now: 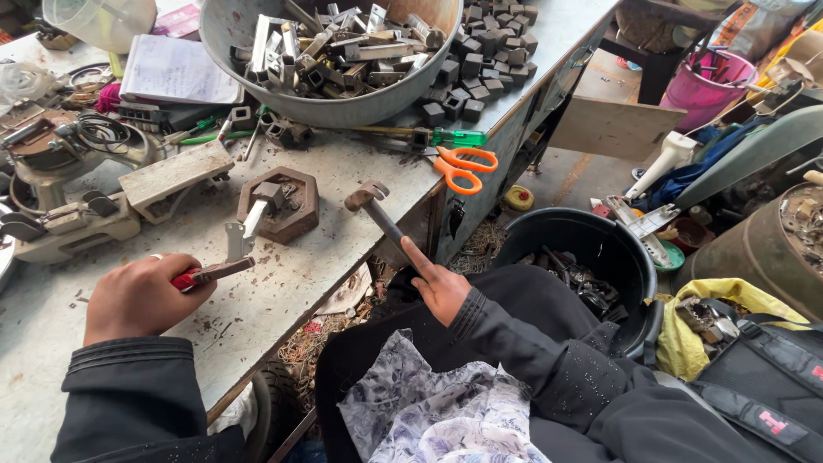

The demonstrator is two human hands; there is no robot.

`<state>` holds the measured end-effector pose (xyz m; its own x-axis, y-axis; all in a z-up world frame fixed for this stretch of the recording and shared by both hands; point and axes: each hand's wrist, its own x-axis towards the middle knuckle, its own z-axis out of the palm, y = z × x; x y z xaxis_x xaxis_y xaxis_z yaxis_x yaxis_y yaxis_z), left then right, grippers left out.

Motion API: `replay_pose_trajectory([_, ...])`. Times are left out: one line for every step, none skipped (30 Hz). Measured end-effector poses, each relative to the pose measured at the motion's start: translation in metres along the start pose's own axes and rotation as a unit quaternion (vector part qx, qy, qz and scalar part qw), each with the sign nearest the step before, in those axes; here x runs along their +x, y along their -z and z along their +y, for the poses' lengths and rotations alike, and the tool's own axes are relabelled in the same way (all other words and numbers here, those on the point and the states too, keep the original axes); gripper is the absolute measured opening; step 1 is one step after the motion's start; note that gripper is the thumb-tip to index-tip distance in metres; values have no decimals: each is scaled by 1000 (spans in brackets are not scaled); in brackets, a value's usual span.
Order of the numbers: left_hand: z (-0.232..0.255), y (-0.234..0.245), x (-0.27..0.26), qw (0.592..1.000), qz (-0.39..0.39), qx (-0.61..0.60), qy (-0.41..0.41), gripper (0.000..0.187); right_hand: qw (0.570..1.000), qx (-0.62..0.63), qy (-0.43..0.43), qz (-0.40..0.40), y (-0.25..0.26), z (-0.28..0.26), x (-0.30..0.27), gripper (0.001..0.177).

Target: The person uses pliers to hold a metal lock component and a hammer to strike it repeatedly on a workbench. They adjust the component between strikes and continue hammering to shape or break the metal.

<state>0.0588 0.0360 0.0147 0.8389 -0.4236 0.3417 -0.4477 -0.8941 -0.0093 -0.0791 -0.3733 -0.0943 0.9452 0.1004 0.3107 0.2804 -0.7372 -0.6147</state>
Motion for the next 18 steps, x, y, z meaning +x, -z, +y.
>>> replay_pose_trajectory([0,0,0,1000,-1,0,1,32,1000,-1,-11,-9,-1,0,1,83])
replay_pose_trajectory([1,0,1,1000,-2,0,1,31,1000,-4,-22,-17,-1,1,1,84])
replay_pose_trajectory([1,0,1,1000,-4,-7,3,31,999,-6,-34,-25,-1,2,1,84])
replay_pose_trajectory([2,1,1,1000,-7,-14,4,31,999,-7,-34,-25,-1,2,1,84])
replay_pose_trajectory([3,2,1,1000,-10,-20,6,31,999,-7,-34,-25,-1,2,1,84])
replay_pose_trajectory([3,2,1,1000,-14,-18,8,31,999,-7,-35,-26,-1,2,0,84])
replay_pose_trajectory([4,3,1,1000,-17,-17,11,31,999,-9,-33,-22,-1,2,0,84])
replay_pose_trajectory([4,3,1,1000,-22,-15,14,31,999,-10,-31,-19,-2,2,-1,84])
replay_pose_trajectory([5,4,0,1000,-20,-20,9,31,999,-12,-28,-16,-1,2,-1,84])
replay_pose_trajectory([5,4,0,999,-18,-26,6,31,1000,-9,-20,-9,-1,2,-1,84])
replay_pose_trajectory([5,4,0,999,-16,-31,3,31,1000,-6,-11,-3,0,2,-1,85])
replay_pose_trajectory([5,5,0,999,-13,-33,1,31,1000,-3,-1,4,1,1,0,86])
replay_pose_trajectory([5,5,1,999,-10,-36,-1,30,1000,-3,-25,-10,3,1,0,85])
replay_pose_trajectory([5,5,1,999,-7,-38,-2,30,999,-4,-48,-24,4,0,1,84])
replay_pose_trajectory([5,6,1,999,-5,-43,-8,31,997,-4,-70,-39,6,-1,2,84])
replay_pose_trajectory([5,6,0,999,-4,-47,-14,31,996,-5,-74,-43,7,-2,1,83])
replay_pose_trajectory([4,7,-1,998,-3,-52,-20,31,996,-6,-78,-47,8,-4,1,83])
replay_pose_trajectory([4,7,0,999,-12,-43,-15,31,995,-7,-83,-51,11,-5,2,83])
